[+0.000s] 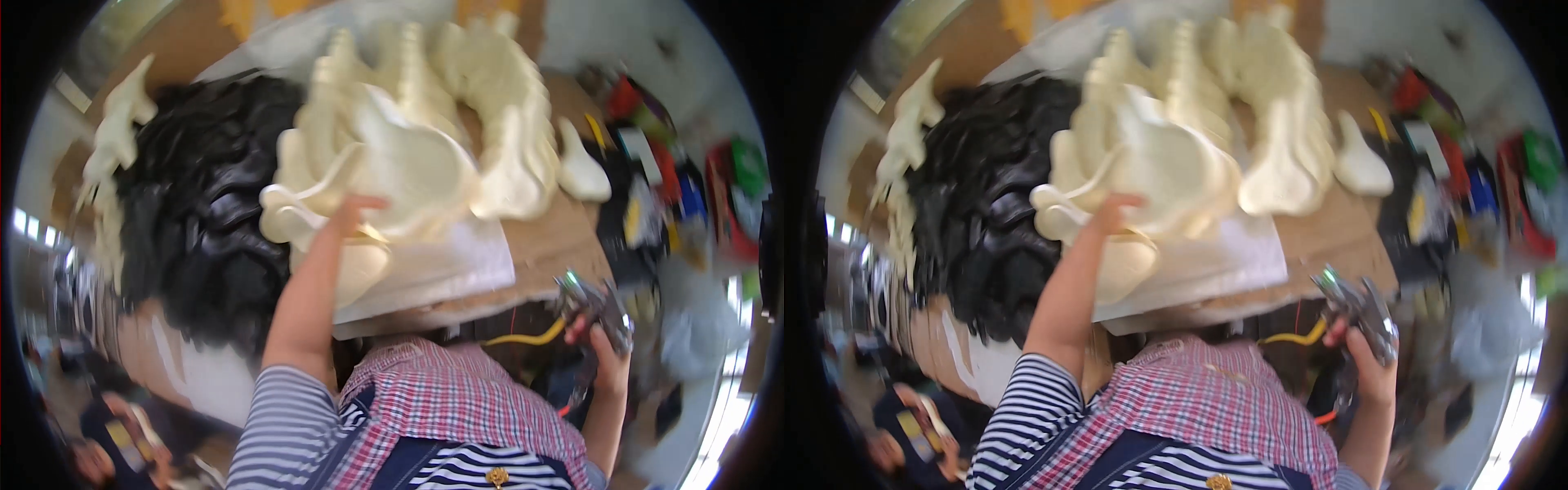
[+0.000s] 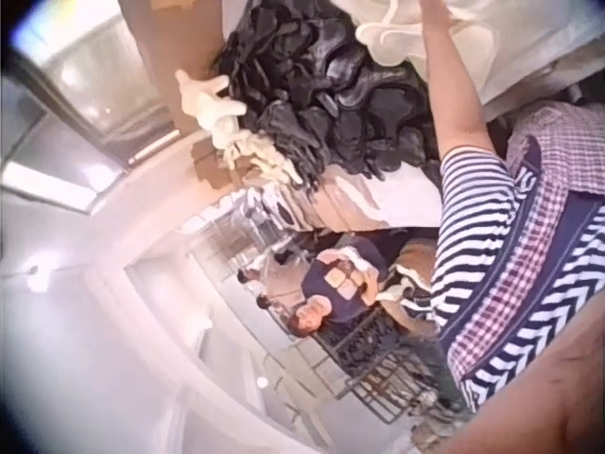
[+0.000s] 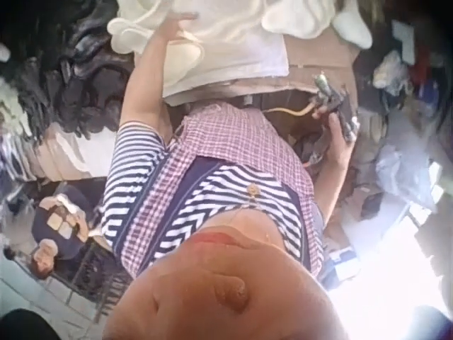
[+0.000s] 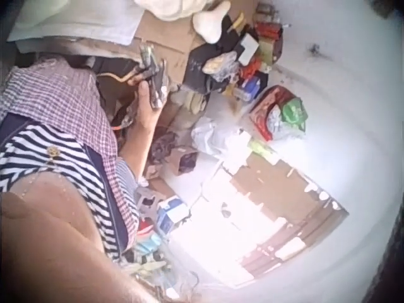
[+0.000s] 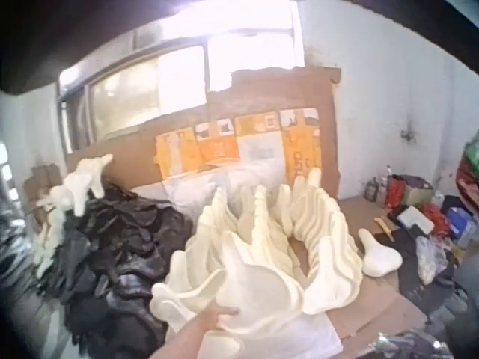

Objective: The recorder unpacks foam bicycle seat cores from a sack, organizes them on a workbench, and uses a spray gun to apply adhesive or prepare them for final assembly.

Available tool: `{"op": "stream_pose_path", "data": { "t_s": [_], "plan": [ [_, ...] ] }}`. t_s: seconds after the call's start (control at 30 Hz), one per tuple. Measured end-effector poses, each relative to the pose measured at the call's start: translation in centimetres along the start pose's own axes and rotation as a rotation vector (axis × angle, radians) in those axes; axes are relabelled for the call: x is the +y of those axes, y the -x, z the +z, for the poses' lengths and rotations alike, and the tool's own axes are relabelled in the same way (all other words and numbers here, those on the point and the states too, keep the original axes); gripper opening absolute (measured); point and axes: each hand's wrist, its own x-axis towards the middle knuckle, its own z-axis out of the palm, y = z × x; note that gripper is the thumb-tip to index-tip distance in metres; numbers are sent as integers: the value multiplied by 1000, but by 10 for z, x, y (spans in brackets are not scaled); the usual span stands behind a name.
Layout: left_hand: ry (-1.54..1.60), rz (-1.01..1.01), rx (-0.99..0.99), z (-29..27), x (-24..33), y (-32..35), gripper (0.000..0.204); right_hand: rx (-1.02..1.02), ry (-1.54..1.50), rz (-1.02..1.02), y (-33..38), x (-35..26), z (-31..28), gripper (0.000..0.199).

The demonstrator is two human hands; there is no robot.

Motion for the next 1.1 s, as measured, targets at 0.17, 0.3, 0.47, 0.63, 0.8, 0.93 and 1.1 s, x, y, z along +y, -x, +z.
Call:
{"op": "stream_pose_path", "data": {
  "t_s": [0.17, 0.3, 0.47, 0.63, 0.8, 0.93, 1.1],
  "plan": [
    [653, -358, 17, 49, 74, -68, 59, -28, 40, 90, -12, 14, -13, 60],
    [136, -174, 156, 71, 63, -54, 67, -228, 225, 190, -45, 23, 16, 30],
    [-136, -114, 332, 84, 98, -38, 71, -587, 379, 208, -98, 43, 20, 37],
    [-242, -51, 532, 36, 201, -3, 69, -1335, 763, 106, -124, 9, 93, 57],
    [-480, -64, 880, 9, 269, 87, 75, -1522, 412, 404, -121, 59, 146, 53],
    [-709, -108, 989, 25, 308, 181, 81, -1664, 422, 418, -115, 112, 199, 39],
    [-854, -387, 1328, 89, 349, 257, 80, -1695, 834, 450, -107, 185, 254, 31]
  ]
}}
